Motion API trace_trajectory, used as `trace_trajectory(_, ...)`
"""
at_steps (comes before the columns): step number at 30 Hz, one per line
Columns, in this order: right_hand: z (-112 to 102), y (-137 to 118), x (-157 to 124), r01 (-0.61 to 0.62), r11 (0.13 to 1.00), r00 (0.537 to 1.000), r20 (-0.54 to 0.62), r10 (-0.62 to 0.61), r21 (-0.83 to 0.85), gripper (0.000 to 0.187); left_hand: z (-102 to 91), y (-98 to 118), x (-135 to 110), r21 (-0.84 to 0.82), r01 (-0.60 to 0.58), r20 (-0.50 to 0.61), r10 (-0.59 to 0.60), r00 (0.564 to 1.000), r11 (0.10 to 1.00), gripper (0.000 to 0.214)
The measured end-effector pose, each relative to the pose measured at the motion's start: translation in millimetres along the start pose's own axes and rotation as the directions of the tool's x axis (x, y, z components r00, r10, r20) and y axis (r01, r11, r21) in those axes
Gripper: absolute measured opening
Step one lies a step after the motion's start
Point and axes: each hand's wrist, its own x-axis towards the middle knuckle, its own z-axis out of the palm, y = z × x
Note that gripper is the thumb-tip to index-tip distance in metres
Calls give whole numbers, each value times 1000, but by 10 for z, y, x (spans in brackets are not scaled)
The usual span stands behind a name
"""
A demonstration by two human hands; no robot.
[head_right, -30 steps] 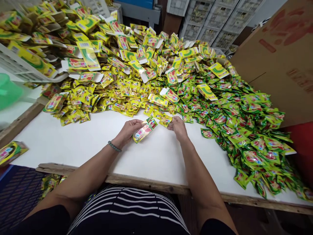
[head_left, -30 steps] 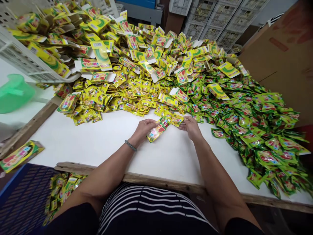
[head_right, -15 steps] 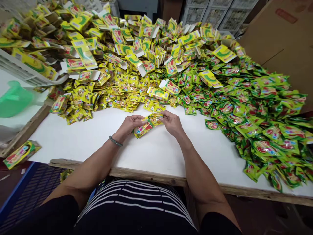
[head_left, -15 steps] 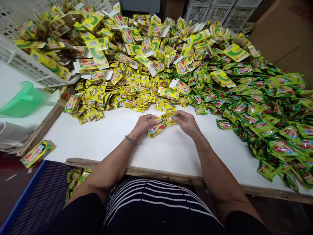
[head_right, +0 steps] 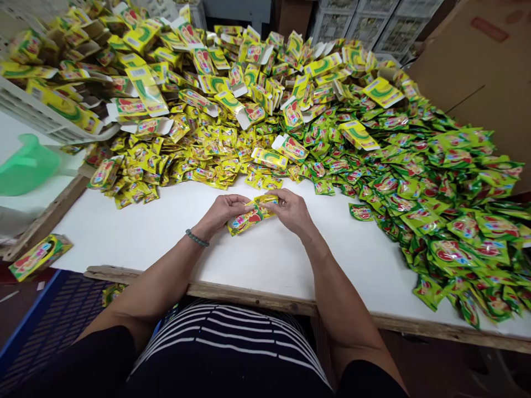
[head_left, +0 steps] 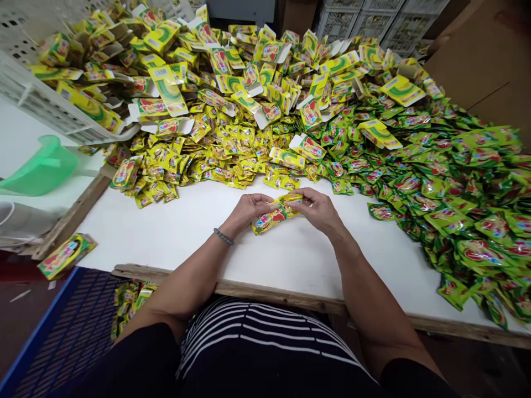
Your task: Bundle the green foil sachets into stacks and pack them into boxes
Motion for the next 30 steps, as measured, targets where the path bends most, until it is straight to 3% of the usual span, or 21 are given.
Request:
trace_trajectory(10, -7, -80, -4, -27, 999, 999, 25, 26, 26, 28, 0, -8, -21, 116, -114, 1, 115, 993, 987, 47)
trace_trajectory(15, 32, -118, 8, -74, 997, 997, 34, 75, -11, 13, 22, -8, -34, 216, -72, 68, 58, 996, 974, 46)
trace_trajectory(20, 71, -138, 3, -82, 997, 995, 51, 83, -7, 8, 68, -6, -51, 106, 17, 92, -27, 995, 994, 48)
trace_trajectory(22, 71, -117, -6, -121, 991, 990, 73, 117, 54, 13, 83, -4, -53, 74, 49, 97, -56, 994, 996, 52)
trace_trajectory(26, 45, -64, -18, -151, 939, 988, 24, 151, 311, 41, 83, 11, -48, -8, 78, 64, -77, 995, 997, 55)
trace_trajectory(30, 85, -116, -50, -141, 939, 990, 23, 141, 315, 42, 68, 31, -57, -53, 60, 55, -57, 997, 997, 54)
